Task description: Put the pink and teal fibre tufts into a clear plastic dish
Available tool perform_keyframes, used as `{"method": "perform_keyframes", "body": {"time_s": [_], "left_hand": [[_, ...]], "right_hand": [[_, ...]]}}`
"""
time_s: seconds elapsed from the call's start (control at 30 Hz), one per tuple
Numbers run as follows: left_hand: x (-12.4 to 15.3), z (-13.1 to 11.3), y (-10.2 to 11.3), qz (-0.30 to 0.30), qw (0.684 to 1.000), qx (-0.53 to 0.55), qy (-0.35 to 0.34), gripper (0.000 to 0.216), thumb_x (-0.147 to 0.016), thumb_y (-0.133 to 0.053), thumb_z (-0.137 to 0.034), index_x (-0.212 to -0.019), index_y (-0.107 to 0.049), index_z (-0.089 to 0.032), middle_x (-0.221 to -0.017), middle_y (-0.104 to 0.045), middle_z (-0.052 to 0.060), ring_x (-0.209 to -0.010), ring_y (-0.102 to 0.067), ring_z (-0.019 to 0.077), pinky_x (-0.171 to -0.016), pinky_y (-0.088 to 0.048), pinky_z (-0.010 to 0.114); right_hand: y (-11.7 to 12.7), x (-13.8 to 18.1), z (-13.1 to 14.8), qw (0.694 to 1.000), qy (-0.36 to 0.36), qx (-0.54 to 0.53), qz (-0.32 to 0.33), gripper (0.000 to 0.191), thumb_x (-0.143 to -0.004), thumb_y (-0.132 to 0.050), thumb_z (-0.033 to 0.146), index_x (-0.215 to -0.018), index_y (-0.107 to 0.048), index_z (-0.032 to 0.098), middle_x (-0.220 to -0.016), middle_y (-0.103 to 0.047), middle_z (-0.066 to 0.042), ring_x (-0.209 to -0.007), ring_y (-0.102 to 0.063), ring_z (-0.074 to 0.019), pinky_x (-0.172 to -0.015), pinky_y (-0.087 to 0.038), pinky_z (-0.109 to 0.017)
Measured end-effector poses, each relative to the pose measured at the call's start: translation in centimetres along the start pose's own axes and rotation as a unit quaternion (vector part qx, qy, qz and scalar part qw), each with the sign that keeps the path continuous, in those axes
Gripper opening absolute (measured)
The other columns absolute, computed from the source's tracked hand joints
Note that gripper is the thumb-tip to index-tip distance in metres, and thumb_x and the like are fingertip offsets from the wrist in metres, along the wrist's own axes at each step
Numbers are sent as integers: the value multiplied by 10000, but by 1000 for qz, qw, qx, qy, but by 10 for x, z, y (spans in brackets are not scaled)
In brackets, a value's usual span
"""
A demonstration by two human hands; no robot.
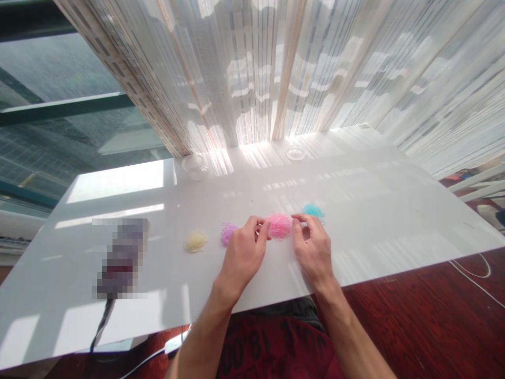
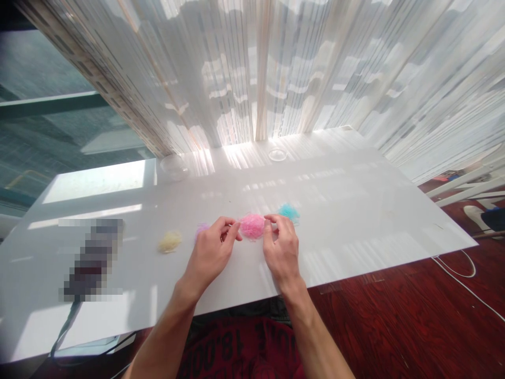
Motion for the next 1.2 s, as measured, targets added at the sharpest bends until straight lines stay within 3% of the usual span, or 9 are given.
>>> {"method": "perform_keyframes", "body": {"time_s": [0.17,0.3,0.43,0.57,0.7,0.87,1.03,1.13,1.2], "left_hand": [[44,20,24,-86,996,13,-30,214,-1018,-550,-367,-937,-679,-216,-670,-712,-38,-554,-634,106,-604,-498,204],[77,53,44,-140,990,4,-14,216,-979,-611,-403,-906,-694,-217,-628,-695,-46,-537,-628,101,-558,-498,181],[98,78,62,-190,980,-13,52,240,-963,-625,-448,-897,-701,-230,-624,-695,-56,-526,-632,105,-576,-522,187],[101,89,71,-200,977,5,75,244,-959,-620,-453,-891,-701,-234,-634,-704,-49,-584,-684,121,-615,-553,194],[91,91,72,-181,983,13,37,240,-968,-613,-438,-883,-702,-232,-624,-705,-48,-542,-664,113,-571,-538,190],[85,90,70,-191,979,-49,-42,181,-1004,-599,-358,-898,-690,-243,-654,-698,-51,-545,-601,114,-596,-518,217],[85,93,72,-221,959,-109,-142,103,-1009,-612,-290,-1090,-664,-253,-996,-731,25,-901,-685,168,-853,-577,299],[75,98,73,-183,957,-162,-159,355,-978,-670,-377,-1307,-603,-262,-1326,-663,85,-1227,-627,244,-1064,-539,420],[64,102,73,-147,957,-195,-154,524,-953,-695,-450,-1420,-538,-271,-1476,-573,102,-1342,-563,280,-1128,-507,469]], "right_hand": [[-8,1,5,990,116,54,61,365,-1045,-539,402,-1333,-623,194,-1375,-651,-160,-1317,-584,-309,-1111,-491,-542],[-16,-2,4,960,187,132,162,493,-1036,-557,431,-1482,-513,226,-1558,-499,-174,-1467,-450,-346,-1182,-422,-589],[-19,-9,1,944,203,154,210,506,-1025,-569,428,-1495,-505,253,-1574,-479,-162,-1464,-450,-357,-1180,-429,-603],[-22,-16,2,939,217,140,228,379,-1039,-537,394,-1386,-598,256,-1506,-554,-143,-1404,-506,-347,-1158,-454,-606],[-25,-21,1,936,232,118,237,303,-1050,-515,366,-1296,-640,240,-1365,-657,-130,-1304,-575,-330,-1117,-497,-584],[-22,-20,-1,941,246,105,209,414,-1032,-570,383,-1425,-549,256,-1382,-635,-136,-1291,-585,-325,-1077,-530,-573],[-9,-2,13,942,287,109,138,456,-1020,-606,334,-1461,-508,274,-1428,-581,-149,-1349,-543,-332,-1078,-521,-557],[-4,11,19,940,300,105,125,488,-1011,-619,276,-1481,-491,282,-1438,-577,-140,-1370,-533,-321,-1099,-506,-531],[-4,14,17,940,300,106,122,507,-1005,-630,283,-1490,-481,289,-1454,-569,-136,-1384,-522,-323,-1106,-499,-532]]}}
Point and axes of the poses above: each hand's wrist, its own x-axis away from the middle knuckle, its own y-axis out of the back of the hand, z = x × y, the point moved 3 cm from there along -x, towards the middle knuckle
